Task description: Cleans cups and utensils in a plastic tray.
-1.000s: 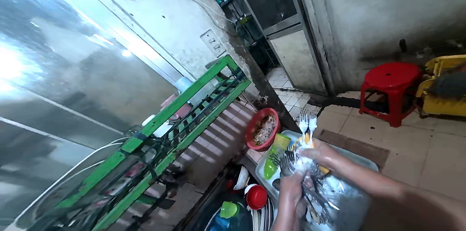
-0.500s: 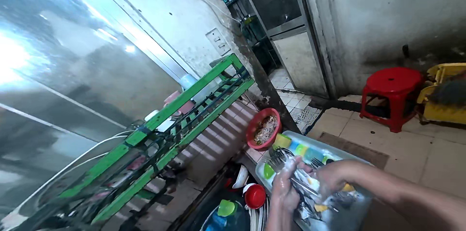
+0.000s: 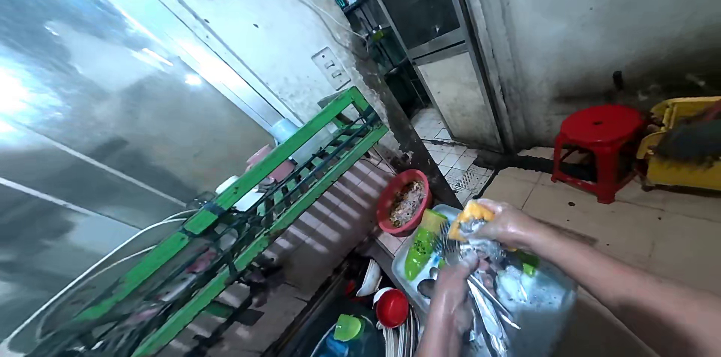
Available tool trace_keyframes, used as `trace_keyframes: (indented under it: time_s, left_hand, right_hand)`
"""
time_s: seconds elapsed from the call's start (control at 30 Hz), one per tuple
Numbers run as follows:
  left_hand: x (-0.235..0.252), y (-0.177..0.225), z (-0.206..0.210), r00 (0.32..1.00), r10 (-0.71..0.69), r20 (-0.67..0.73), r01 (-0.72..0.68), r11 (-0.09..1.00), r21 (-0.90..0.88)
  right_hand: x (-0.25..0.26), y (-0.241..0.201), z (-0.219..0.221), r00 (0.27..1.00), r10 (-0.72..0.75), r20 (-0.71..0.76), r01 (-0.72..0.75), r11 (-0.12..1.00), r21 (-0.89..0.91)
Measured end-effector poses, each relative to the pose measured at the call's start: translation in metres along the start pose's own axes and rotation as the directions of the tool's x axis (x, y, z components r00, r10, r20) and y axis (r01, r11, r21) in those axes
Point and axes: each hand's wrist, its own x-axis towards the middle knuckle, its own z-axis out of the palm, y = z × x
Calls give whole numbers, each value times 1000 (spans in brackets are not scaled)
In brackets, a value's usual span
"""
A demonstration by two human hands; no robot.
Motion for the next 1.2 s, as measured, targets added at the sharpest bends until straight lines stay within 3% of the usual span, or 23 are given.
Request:
trace_keyframes:
  time_s: [0.07,0.17,0.27,0.37,0.43,0.5,0.57,0.67,0.7,0.77,0.83,0.87,0.93,1.0,1.1,1.17,1.2]
  left_hand:
    - [0,0,0,997,67,-38,-68,997,-38]
    - [1,-2,4,969,195,-149,-197,980,-3]
    - [0,-11,11,929,303,-212,-282,951,125]
    - [-4,-21,13,927,300,-223,-274,951,141]
    - [-6,-18,14,921,302,-246,-278,952,130]
    - [-9,-13,9,917,308,-255,-277,949,149]
    - [-12,-12,4,926,294,-239,-254,949,186]
    - [-13,-21,1,944,238,-227,-213,968,130]
    - [-13,-21,1,947,227,-225,-209,973,100]
    - [-16,-19,-1,953,207,-221,-198,978,62]
    - [-21,-16,-3,964,187,-189,-187,982,18]
    - [-22,-15,-3,972,175,-160,-178,984,-4]
    - [-25,-13,-3,985,143,-95,-145,989,-18]
    - [-25,-14,-7,993,108,-47,-108,994,8]
    - [-19,-20,-8,988,125,-85,-124,992,13]
    - [-13,-19,-1,979,160,-123,-162,987,-11]
    - [-10,-17,3,975,173,-140,-176,984,-10]
  right_hand:
    - [1,2,-3,995,30,-97,-15,988,152]
    - [-2,17,2,999,40,8,-40,930,364]
    - [-2,20,11,997,69,45,-72,995,75]
    - [6,23,13,992,-68,-109,47,981,-186]
    - [-1,26,21,982,-144,-124,109,961,-256]
    - [-13,19,23,998,-38,40,47,967,-251]
    - [-9,23,19,989,-66,130,103,947,-303]
    - [14,34,10,975,-218,-34,188,903,-386]
    - [24,33,8,966,-220,-135,166,929,-330]
    - [35,29,5,954,-83,-289,68,996,-59]
    - [28,25,8,970,79,-232,-32,979,199]
    - [21,26,12,984,91,-154,-57,976,210]
    - [10,30,20,997,63,-48,-61,998,31]
    - [10,28,21,993,-19,-120,12,998,-56]
    - [20,11,4,939,104,-328,-5,957,289]
    - [18,12,12,928,159,-338,14,890,456]
    - [10,14,23,942,163,-295,-19,900,437]
